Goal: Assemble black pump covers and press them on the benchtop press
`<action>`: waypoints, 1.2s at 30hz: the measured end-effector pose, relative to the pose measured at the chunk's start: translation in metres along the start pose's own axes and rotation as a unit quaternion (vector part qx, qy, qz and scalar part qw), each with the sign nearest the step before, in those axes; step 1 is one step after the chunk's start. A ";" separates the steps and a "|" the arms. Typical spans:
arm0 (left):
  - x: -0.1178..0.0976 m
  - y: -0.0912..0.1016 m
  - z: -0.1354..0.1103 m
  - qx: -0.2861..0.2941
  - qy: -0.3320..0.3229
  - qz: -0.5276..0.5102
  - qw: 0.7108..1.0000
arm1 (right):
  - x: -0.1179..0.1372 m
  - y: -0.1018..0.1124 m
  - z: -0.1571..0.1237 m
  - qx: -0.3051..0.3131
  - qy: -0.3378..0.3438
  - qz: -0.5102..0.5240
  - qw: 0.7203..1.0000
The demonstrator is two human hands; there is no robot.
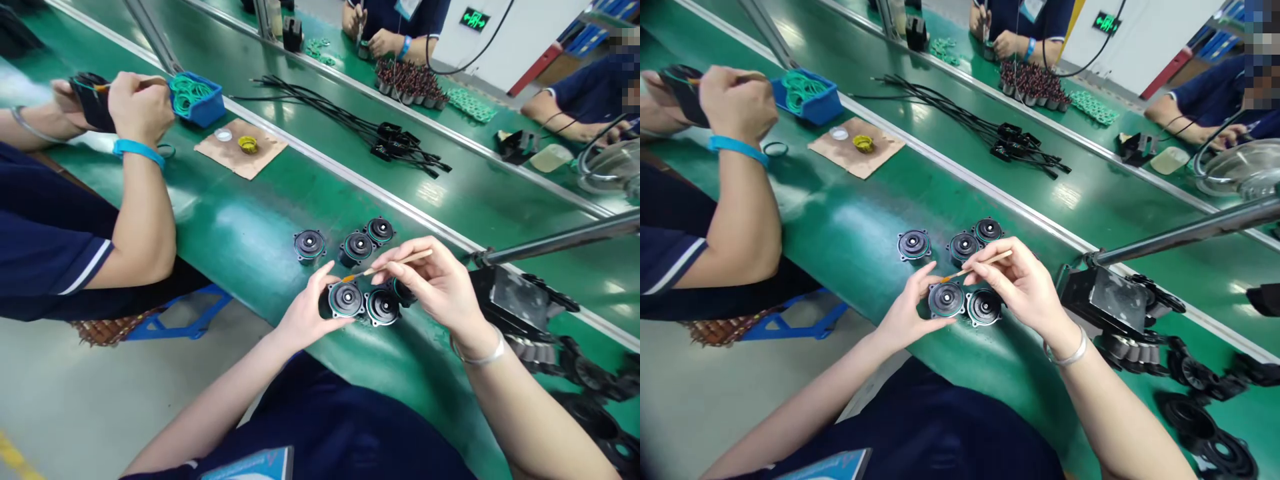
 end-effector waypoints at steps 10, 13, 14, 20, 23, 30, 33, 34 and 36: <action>0.002 0.022 -0.007 0.053 0.041 -0.061 0.996 | -0.004 -0.039 0.022 0.136 0.006 -0.031 0.990; 0.003 0.020 -0.007 0.052 0.036 -0.052 0.997 | 0.004 -0.040 0.029 0.160 0.047 -0.103 0.981; 0.003 0.020 -0.007 0.051 0.034 -0.048 0.997 | 0.008 -0.040 0.031 0.167 0.066 -0.134 0.975; 0.003 0.021 -0.007 0.048 0.010 -0.036 0.998 | 0.026 -0.032 0.028 0.144 0.140 -0.301 0.932; 0.002 0.018 -0.009 0.043 0.007 -0.035 0.998 | 0.031 -0.029 0.013 0.093 0.168 -0.364 0.912; 0.003 0.008 -0.030 -0.073 0.016 0.014 0.997 | 0.036 -0.035 -0.032 -0.021 0.167 -0.385 0.908; 0.003 0.004 -0.037 -0.114 -0.002 0.039 0.993 | 0.043 -0.043 -0.044 -0.057 0.174 -0.349 0.919; 0.002 0.004 -0.038 -0.122 -0.010 0.047 0.991 | 0.044 -0.045 -0.047 -0.060 0.172 -0.335 0.925; 0.002 0.003 -0.038 -0.130 -0.027 0.061 0.989 | 0.048 -0.049 -0.052 -0.061 0.171 -0.306 0.935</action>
Point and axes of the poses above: each hand's wrist, its own z-axis towards the middle knuckle, its own y-axis out of the back of the hand, x = y × z, the point moved 6 cm from there along z, towards the middle knuckle, and after that the axes turned 13 degrees about -z, right-handed, at the moved point
